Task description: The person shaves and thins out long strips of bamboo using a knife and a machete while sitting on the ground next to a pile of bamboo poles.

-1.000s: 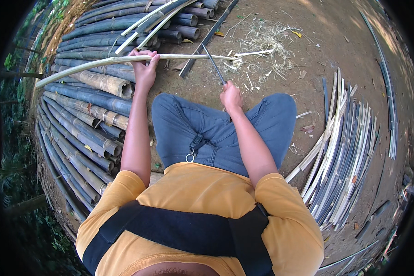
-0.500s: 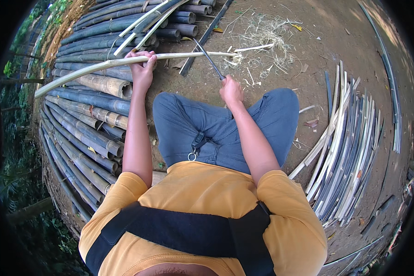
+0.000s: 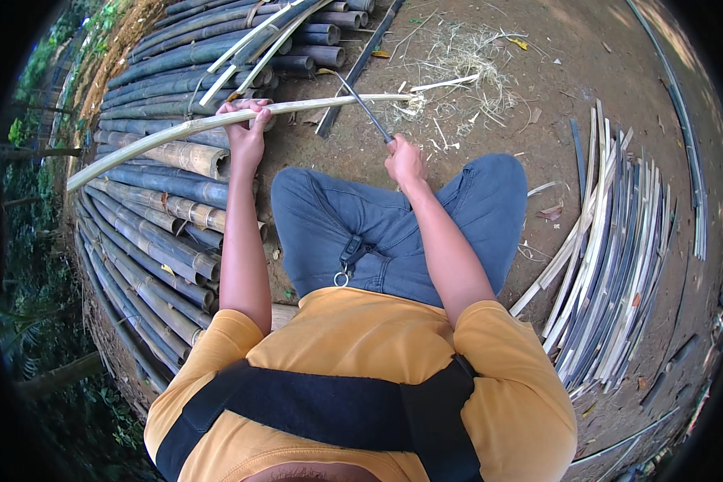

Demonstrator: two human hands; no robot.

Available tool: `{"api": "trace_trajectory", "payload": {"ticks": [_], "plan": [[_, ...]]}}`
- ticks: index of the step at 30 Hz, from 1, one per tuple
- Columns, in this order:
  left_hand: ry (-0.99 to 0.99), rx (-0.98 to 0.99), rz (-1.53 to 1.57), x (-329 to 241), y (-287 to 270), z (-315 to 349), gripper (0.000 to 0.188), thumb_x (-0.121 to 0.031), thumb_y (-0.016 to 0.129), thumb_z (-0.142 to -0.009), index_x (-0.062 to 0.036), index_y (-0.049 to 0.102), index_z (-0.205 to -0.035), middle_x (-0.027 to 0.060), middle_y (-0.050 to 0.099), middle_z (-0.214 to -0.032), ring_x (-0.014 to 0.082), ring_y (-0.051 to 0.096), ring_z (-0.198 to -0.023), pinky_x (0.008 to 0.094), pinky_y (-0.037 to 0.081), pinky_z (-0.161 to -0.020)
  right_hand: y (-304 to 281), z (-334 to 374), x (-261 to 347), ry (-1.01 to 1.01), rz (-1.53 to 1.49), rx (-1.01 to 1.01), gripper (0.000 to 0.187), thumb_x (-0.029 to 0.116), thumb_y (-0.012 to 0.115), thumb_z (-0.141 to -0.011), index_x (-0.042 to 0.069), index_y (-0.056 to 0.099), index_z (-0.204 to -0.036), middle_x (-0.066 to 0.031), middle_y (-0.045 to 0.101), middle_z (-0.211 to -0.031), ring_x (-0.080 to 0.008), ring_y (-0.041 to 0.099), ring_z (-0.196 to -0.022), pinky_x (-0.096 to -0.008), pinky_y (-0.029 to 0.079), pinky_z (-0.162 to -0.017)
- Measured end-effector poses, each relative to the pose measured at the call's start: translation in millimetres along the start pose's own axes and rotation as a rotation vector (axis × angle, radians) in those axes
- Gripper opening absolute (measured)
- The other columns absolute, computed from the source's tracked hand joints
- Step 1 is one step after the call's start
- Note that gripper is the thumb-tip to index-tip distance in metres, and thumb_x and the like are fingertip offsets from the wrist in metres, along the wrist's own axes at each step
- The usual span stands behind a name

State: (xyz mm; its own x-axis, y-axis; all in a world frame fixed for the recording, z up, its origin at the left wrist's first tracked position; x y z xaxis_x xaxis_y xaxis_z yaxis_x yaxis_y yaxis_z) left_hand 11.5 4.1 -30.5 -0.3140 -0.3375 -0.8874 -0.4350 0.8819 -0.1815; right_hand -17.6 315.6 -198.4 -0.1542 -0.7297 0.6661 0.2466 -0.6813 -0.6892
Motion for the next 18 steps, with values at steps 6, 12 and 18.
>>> {"api": "trace_trajectory", "payload": {"ticks": [6, 12, 18], "plan": [[-0.013, 0.010, 0.034, -4, 6, -3, 0.055, 0.007, 0.067, -0.089, -0.0089, 0.024, -0.119, 0.0085, 0.056, -0.103, 0.0242, 0.062, -0.109, 0.0400, 0.046, -0.102, 7, -8, -22, 0.139, -0.002, -0.012, 0.020, 0.025, 0.054, -0.097, 0.014, 0.061, -0.112, -0.0216, 0.070, -0.101, -0.0411, 0.067, -0.100, -0.0522, 0.052, -0.083], [-0.084, 0.012, 0.052, -12, 13, -2, 0.054, 0.006, 0.067, -0.089, -0.0105, 0.024, -0.118, 0.0079, 0.057, -0.104, 0.0246, 0.061, -0.111, 0.0419, 0.044, -0.104, 17, -7, -10, -0.031, -0.005, -0.014, 0.018, 0.024, 0.056, -0.096, 0.014, 0.061, -0.109, -0.0208, 0.071, -0.098, -0.0415, 0.068, -0.097, -0.0534, 0.052, -0.081], [-0.007, -0.004, -0.018, -7, 5, 0, 0.055, 0.009, 0.067, -0.088, -0.0083, 0.025, -0.118, 0.0076, 0.057, -0.100, 0.0237, 0.062, -0.108, 0.0399, 0.045, -0.103, 19, -1, -1, -0.024, 0.042, -0.019, 0.018, 0.025, 0.057, -0.095, 0.016, 0.062, -0.110, -0.0208, 0.071, -0.094, -0.0425, 0.068, -0.093, -0.0537, 0.052, -0.080]]}}
Point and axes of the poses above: each hand's wrist, its own z-axis away from the middle knuckle, its own y-axis out of the palm, x = y × z, the point moved 7 cm from there along -z, towards the middle knuckle
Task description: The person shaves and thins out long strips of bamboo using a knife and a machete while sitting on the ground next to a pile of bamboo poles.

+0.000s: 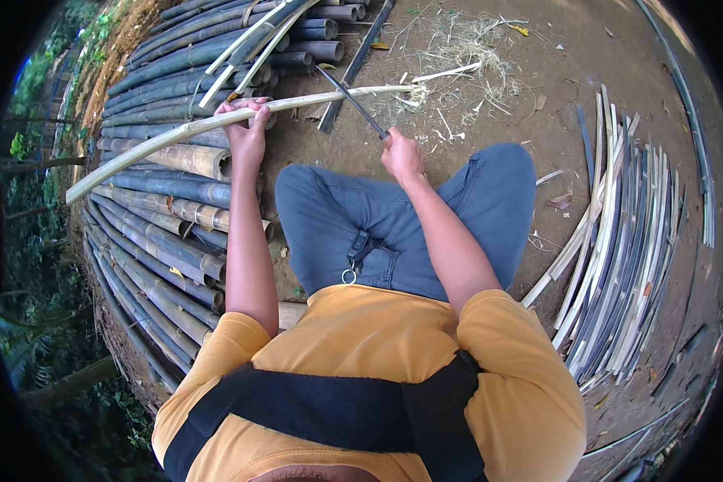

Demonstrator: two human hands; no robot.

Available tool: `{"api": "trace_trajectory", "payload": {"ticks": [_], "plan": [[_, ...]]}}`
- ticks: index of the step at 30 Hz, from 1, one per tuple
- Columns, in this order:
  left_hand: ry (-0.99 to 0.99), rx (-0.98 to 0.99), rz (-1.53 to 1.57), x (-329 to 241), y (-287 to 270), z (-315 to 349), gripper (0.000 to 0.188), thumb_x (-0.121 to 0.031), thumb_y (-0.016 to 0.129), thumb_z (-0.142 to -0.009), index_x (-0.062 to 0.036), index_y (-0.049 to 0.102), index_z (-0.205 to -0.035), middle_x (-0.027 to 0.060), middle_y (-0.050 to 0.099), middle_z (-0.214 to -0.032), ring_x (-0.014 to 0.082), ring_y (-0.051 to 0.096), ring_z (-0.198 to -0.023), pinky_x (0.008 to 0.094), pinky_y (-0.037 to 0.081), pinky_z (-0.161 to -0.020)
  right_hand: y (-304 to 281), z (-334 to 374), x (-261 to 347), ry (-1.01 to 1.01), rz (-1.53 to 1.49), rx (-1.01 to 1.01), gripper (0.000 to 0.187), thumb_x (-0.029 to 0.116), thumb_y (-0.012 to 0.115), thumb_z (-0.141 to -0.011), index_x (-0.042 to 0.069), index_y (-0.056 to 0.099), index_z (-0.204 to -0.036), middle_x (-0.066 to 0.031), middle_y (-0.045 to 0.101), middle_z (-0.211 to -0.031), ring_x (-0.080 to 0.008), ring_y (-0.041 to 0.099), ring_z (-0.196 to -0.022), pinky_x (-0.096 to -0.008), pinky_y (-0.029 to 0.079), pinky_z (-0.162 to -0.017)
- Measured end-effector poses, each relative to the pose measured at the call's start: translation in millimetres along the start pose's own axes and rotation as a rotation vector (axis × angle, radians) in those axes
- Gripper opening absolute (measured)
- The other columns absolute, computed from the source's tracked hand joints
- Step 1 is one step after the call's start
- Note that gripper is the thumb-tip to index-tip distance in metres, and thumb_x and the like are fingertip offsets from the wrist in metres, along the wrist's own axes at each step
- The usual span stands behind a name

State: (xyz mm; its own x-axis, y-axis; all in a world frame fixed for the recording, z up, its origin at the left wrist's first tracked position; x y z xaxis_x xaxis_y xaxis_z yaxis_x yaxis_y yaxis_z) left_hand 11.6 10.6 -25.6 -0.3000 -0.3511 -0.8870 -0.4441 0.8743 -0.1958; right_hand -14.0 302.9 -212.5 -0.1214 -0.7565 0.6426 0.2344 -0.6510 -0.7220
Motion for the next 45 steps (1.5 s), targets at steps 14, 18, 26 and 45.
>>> {"api": "trace_trajectory", "payload": {"ticks": [14, 18, 26, 45], "plan": [[-0.089, -0.025, 0.076, 5, -2, 5, 0.055, 0.011, 0.066, -0.088, -0.0111, 0.024, -0.117, 0.0079, 0.056, -0.103, 0.0234, 0.061, -0.111, 0.0403, 0.044, -0.105, -5, 1, 5, -0.027, 0.016, -0.013, 0.014, 0.021, 0.057, -0.095, 0.012, 0.060, -0.106, -0.0222, 0.071, -0.088, -0.0429, 0.069, -0.088, -0.0551, 0.052, -0.076], [-0.118, -0.009, 0.129, 3, 3, 3, 0.055, 0.011, 0.066, -0.088, -0.0116, 0.024, -0.116, 0.0077, 0.056, -0.103, 0.0235, 0.061, -0.112, 0.0400, 0.045, -0.103, 2, -2, -2, -0.032, 0.042, -0.011, 0.014, 0.021, 0.057, -0.096, 0.013, 0.059, -0.107, -0.0213, 0.071, -0.088, -0.0415, 0.070, -0.089, -0.0542, 0.053, -0.075], [-0.074, 0.016, 0.074, 4, 3, 2, 0.056, 0.009, 0.066, -0.089, -0.0117, 0.023, -0.118, 0.0084, 0.055, -0.106, 0.0245, 0.060, -0.114, 0.0346, 0.055, -0.093, -1, -5, -4, -0.001, 0.013, -0.027, 0.014, 0.021, 0.056, -0.097, 0.013, 0.058, -0.108, -0.0199, 0.071, -0.086, -0.0408, 0.070, -0.088, -0.0535, 0.053, -0.077], [-0.006, 0.053, 0.022, -8, 9, 5, 0.055, 0.011, 0.064, -0.089, -0.0120, 0.023, -0.116, 0.0089, 0.054, -0.105, 0.0261, 0.060, -0.115, 0.0371, 0.056, -0.092, -4, -10, -15, 0.114, 0.060, -0.036, 0.018, 0.023, 0.056, -0.097, 0.013, 0.059, -0.111, -0.0204, 0.071, -0.092, -0.0424, 0.068, -0.095, -0.0547, 0.052, -0.081]]}}
Point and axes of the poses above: each hand's wrist, its own z-axis away from the middle knuckle, its own y-axis out of the palm, x = y × z, the point moved 7 cm from there along -z, towards the middle knuckle
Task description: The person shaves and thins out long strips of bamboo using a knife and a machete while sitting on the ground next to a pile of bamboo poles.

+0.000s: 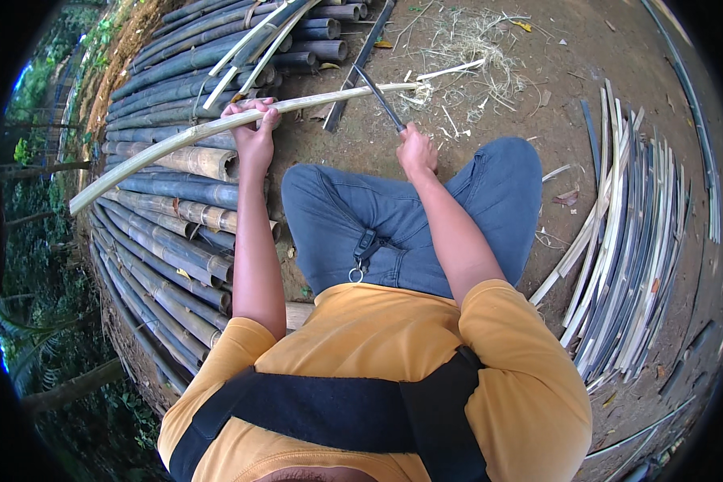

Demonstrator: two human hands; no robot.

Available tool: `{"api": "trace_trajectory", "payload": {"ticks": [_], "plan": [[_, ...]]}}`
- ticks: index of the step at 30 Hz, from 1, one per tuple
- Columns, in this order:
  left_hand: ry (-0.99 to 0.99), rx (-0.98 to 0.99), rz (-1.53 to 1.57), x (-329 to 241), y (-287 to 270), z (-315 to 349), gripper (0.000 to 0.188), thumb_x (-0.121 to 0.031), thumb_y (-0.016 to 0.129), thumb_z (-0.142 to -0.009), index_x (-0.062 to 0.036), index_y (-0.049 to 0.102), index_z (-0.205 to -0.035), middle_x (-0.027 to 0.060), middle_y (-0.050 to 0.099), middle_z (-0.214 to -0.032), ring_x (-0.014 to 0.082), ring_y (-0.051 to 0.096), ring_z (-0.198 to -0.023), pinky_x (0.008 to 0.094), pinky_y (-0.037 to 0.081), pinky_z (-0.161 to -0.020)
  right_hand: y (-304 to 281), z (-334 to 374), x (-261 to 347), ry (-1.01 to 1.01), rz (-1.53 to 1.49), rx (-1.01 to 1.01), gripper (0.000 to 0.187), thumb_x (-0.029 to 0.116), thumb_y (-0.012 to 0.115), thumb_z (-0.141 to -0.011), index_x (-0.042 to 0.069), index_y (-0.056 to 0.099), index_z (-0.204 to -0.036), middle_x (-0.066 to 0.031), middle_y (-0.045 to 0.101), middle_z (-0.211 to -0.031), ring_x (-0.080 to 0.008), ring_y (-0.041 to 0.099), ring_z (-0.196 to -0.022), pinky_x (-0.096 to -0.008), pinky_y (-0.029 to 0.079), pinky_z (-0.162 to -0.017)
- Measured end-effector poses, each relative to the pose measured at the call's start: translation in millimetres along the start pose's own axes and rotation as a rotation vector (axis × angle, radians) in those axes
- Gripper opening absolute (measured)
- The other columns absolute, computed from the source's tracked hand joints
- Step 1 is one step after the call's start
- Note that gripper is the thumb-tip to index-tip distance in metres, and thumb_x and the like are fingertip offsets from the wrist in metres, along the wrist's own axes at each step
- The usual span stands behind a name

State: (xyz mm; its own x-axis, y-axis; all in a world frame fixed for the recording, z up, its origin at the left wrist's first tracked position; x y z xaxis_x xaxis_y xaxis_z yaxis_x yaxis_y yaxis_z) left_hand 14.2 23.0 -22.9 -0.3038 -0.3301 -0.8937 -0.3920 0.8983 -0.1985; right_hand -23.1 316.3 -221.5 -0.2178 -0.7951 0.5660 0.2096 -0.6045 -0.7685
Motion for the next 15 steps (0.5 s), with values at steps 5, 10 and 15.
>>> {"api": "trace_trajectory", "payload": {"ticks": [5, 10, 15], "plan": [[-0.025, -0.004, 0.006, 4, -3, -3, 0.054, 0.012, 0.063, -0.089, -0.0118, 0.023, -0.116, 0.0091, 0.054, -0.104, 0.0277, 0.060, -0.116, 0.0369, 0.054, -0.093, 6, -4, -8, -0.008, 0.000, 0.006, 0.019, 0.025, 0.055, -0.098, 0.013, 0.060, -0.112, -0.0203, 0.072, -0.094, -0.0409, 0.069, -0.096, -0.0533, 0.053, -0.082], [-0.115, -0.064, 0.054, 12, -12, 0, 0.055, 0.010, 0.066, -0.088, -0.0104, 0.024, -0.117, 0.0087, 0.055, -0.104, 0.0260, 0.060, -0.115, 0.0393, 0.047, -0.103, 10, -6, -8, -0.019, 0.030, 0.000, 0.020, 0.027, 0.054, -0.099, 0.014, 0.059, -0.113, -0.0198, 0.072, -0.096, -0.0403, 0.069, -0.096, -0.0532, 0.053, -0.082], [-0.205, -0.078, 0.153, 26, -22, 0, 0.055, 0.013, 0.063, -0.089, -0.0125, 0.023, -0.118, 0.0090, 0.054, -0.107, 0.0259, 0.059, -0.117, 0.0391, 0.052, -0.099, 10, -13, -9, -0.035, 0.102, -0.014, 0.020, 0.026, 0.055, -0.099, 0.013, 0.059, -0.114, -0.0194, 0.072, -0.095, -0.0400, 0.070, -0.094, -0.0526, 0.054, -0.080]]}}
Point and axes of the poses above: each hand's wrist, its own z-axis away from the middle knuckle, its own y-axis out of the palm, x = y × z, the point moved 7 cm from there along -z, towards the middle knuckle
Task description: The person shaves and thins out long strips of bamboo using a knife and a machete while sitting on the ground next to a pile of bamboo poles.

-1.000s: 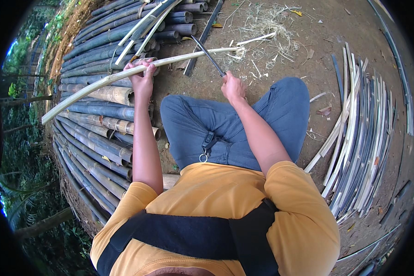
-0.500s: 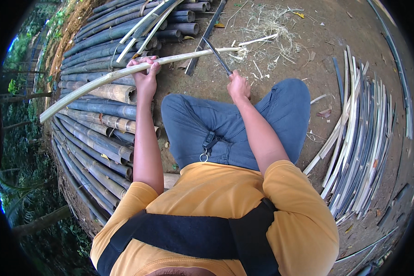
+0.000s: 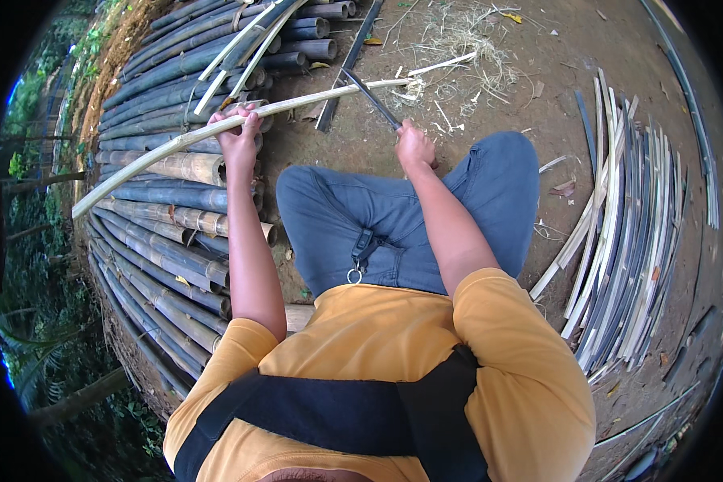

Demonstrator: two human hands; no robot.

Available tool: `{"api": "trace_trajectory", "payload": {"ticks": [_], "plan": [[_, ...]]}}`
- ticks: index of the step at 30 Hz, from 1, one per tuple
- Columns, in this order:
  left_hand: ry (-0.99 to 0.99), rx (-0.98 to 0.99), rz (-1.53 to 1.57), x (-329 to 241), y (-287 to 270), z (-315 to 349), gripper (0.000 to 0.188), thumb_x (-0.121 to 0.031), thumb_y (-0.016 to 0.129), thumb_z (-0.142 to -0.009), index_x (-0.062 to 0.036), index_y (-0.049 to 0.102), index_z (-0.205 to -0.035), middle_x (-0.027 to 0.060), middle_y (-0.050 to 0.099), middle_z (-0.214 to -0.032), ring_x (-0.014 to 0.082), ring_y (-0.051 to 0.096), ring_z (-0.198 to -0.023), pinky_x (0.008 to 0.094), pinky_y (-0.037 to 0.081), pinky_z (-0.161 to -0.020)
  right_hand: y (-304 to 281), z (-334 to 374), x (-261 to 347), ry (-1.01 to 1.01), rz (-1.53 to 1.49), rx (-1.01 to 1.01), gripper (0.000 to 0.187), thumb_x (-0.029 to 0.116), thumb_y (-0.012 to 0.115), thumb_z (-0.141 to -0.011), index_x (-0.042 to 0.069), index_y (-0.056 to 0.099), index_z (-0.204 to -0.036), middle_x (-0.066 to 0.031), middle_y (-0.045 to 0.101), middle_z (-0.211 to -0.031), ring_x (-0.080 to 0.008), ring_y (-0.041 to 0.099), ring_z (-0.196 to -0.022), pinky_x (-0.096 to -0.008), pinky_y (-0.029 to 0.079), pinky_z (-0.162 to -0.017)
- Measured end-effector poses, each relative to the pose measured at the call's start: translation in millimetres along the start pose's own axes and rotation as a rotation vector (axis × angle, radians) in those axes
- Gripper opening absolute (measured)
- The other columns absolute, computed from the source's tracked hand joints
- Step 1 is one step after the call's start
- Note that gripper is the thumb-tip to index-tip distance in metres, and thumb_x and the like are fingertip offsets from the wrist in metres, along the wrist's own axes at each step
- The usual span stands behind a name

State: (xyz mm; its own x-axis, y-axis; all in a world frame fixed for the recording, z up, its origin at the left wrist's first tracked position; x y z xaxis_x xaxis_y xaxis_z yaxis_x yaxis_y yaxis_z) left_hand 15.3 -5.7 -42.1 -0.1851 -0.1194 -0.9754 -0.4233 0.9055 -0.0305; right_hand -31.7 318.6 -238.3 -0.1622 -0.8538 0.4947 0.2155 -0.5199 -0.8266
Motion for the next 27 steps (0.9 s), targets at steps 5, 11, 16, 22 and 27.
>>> {"api": "trace_trajectory", "payload": {"ticks": [5, 11, 16, 22, 27], "plan": [[-0.046, -0.026, 0.046, 8, -15, -4, 0.054, 0.013, 0.060, -0.090, -0.0138, 0.023, -0.118, 0.0092, 0.052, -0.111, 0.0271, 0.057, -0.120, 0.0419, 0.057, -0.096, 4, 8, 11, -0.030, -0.001, 0.038, 0.017, 0.025, 0.055, -0.099, 0.012, 0.057, -0.110, -0.0206, 0.072, -0.092, -0.0401, 0.071, -0.091, -0.0532, 0.055, -0.077], [-0.028, -0.005, -0.012, 2, -10, -4, 0.053, 0.012, 0.060, -0.091, -0.0108, 0.024, -0.122, 0.0088, 0.053, -0.110, 0.0277, 0.058, -0.120, 0.0402, 0.057, -0.095, -16, 33, 54, -0.187, -0.006, 0.069, 0.016, 0.024, 0.054, -0.099, 0.012, 0.055, -0.110, -0.0221, 0.071, -0.081, -0.0442, 0.070, -0.081, -0.0563, 0.054, -0.072], [-0.022, 0.011, 0.009, 0, -7, -11, 0.052, 0.012, 0.061, -0.091, -0.0119, 0.025, -0.118, 0.0084, 0.053, -0.109, 0.0269, 0.058, -0.120, 0.0380, 0.056, -0.094, -6, 12, 36, -0.098, 0.016, 0.050, 0.019, 0.027, 0.055, -0.099, 0.012, 0.056, -0.111, -0.0219, 0.071, -0.089, -0.0413, 0.070, -0.089, -0.0546, 0.055, -0.076], [0.021, 0.042, -0.033, 5, -10, -4, 0.052, 0.010, 0.061, -0.092, -0.0136, 0.024, -0.119, 0.0084, 0.052, -0.111, 0.0269, 0.056, -0.123, 0.0403, 0.055, -0.098, 8, -28, -16, 0.057, 0.053, 0.030, 0.022, 0.028, 0.055, -0.100, 0.012, 0.058, -0.115, -0.0208, 0.071, -0.097, -0.0395, 0.070, -0.096, -0.0525, 0.055, -0.081], [-0.001, 0.006, -0.031, 1, -5, -6, 0.054, 0.013, 0.063, -0.089, -0.0136, 0.024, -0.115, 0.0080, 0.054, -0.107, 0.0259, 0.059, -0.117, 0.0380, 0.053, -0.098, 3, 1, 10, 0.039, 0.009, 0.043, 0.023, 0.028, 0.054, -0.099, 0.012, 0.058, -0.115, -0.0212, 0.071, -0.095, -0.0395, 0.070, -0.093, -0.0526, 0.055, -0.081]]}}
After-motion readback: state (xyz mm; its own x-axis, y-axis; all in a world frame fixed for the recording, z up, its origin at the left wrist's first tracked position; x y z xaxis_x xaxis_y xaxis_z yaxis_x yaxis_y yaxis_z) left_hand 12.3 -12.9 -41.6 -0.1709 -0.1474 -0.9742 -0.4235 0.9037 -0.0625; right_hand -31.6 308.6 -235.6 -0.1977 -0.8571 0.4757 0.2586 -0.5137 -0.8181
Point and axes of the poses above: each hand's wrist, its own z-axis away from the middle knuckle, its own y-axis out of the palm, x = y × z, the point moved 7 cm from there along -z, towards the middle knuckle
